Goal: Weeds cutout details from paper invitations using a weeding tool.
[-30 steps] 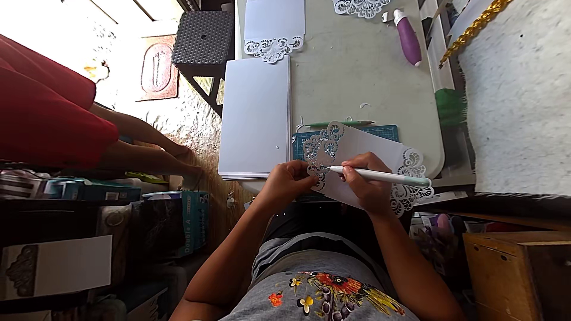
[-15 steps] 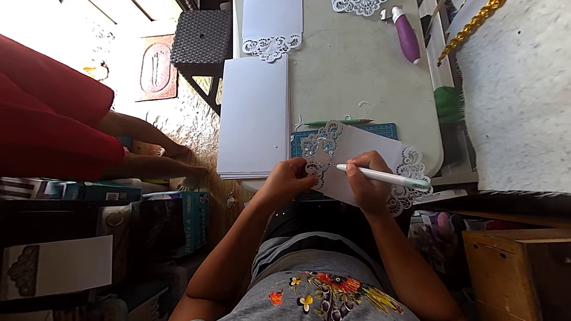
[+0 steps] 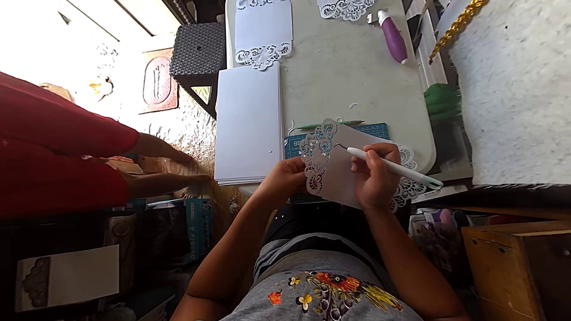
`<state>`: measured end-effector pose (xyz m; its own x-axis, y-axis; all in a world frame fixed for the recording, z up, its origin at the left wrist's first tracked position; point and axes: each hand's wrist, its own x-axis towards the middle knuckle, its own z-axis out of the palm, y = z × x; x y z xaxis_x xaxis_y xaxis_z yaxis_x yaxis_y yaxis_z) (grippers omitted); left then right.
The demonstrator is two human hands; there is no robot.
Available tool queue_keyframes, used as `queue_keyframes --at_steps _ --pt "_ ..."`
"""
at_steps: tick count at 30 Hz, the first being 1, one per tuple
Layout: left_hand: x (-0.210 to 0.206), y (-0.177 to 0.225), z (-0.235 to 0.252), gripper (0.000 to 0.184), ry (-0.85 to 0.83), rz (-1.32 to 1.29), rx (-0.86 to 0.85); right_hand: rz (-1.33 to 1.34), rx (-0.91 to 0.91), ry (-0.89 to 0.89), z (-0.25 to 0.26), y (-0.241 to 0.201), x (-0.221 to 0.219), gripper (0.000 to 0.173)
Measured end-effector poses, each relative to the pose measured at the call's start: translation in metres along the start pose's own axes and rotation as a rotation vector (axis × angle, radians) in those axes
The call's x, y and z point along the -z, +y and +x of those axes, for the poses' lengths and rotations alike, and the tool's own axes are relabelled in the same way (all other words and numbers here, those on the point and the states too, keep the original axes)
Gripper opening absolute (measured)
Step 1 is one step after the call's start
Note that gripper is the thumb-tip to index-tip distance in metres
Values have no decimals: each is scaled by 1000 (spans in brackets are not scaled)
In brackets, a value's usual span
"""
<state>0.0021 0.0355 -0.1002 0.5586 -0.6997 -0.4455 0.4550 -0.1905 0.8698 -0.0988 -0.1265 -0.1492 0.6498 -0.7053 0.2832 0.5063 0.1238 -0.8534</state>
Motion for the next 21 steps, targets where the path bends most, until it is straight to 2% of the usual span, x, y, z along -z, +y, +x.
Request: queue_keyframes --at_steps 4,15,21 --pt "-6 1 2 16 27 121 -51 -2 -3 3 0 -1 0 17" --pt "-14 -2 6 23 19 188 -140 17 -6 -8 0 -1 1 15" --pt "-10 -3 3 12 23 256 -123 9 -1 -8 0 -1 1 14"
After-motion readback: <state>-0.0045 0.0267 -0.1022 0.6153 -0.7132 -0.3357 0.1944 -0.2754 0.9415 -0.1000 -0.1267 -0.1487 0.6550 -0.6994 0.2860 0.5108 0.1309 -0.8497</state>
